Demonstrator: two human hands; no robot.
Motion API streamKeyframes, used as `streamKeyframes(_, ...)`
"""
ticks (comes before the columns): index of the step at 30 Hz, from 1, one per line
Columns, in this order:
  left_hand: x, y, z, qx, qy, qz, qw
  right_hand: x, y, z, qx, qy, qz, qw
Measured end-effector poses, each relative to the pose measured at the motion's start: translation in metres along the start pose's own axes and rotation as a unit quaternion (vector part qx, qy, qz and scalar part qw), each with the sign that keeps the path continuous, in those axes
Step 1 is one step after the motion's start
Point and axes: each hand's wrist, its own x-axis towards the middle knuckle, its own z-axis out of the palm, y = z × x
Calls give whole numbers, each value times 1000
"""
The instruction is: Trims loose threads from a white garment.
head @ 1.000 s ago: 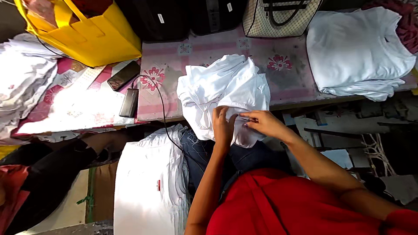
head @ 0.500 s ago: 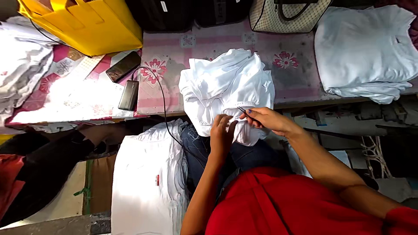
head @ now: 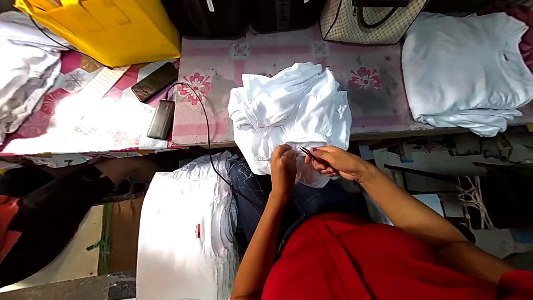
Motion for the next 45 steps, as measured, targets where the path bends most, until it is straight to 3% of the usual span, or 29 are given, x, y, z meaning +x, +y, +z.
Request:
streamKeyframes(4, -9, -5, -13, -149, 0, -82, 985, 2, 15, 1, 36, 6, 29, 999)
streamKeyframes(7, -13, -3, -13, -199, 13, -98, 975, 6, 18, 7, 55, 0, 41, 998)
streamKeyframes(24, -24, 5, -12, -237, 42, -99, 966, 11, 24, 18, 67, 49, -8, 996)
streamKeyframes(31, -12, -2, 11, -8, 103, 5, 995, 6, 3, 19, 47, 33, -39, 998)
streamKeyframes(38, -9, -10, 10, 25, 119, 21, 992, 13, 7, 17, 60, 19, -41, 997)
streamKeyframes(42, -10, -8, -2, -92, 77, -69, 990, 16, 13, 12, 62, 9, -27, 998)
streamKeyframes(45, -10, -2, -18, -284, 21, -170, 943, 16, 15, 7, 63, -21, -11, 998)
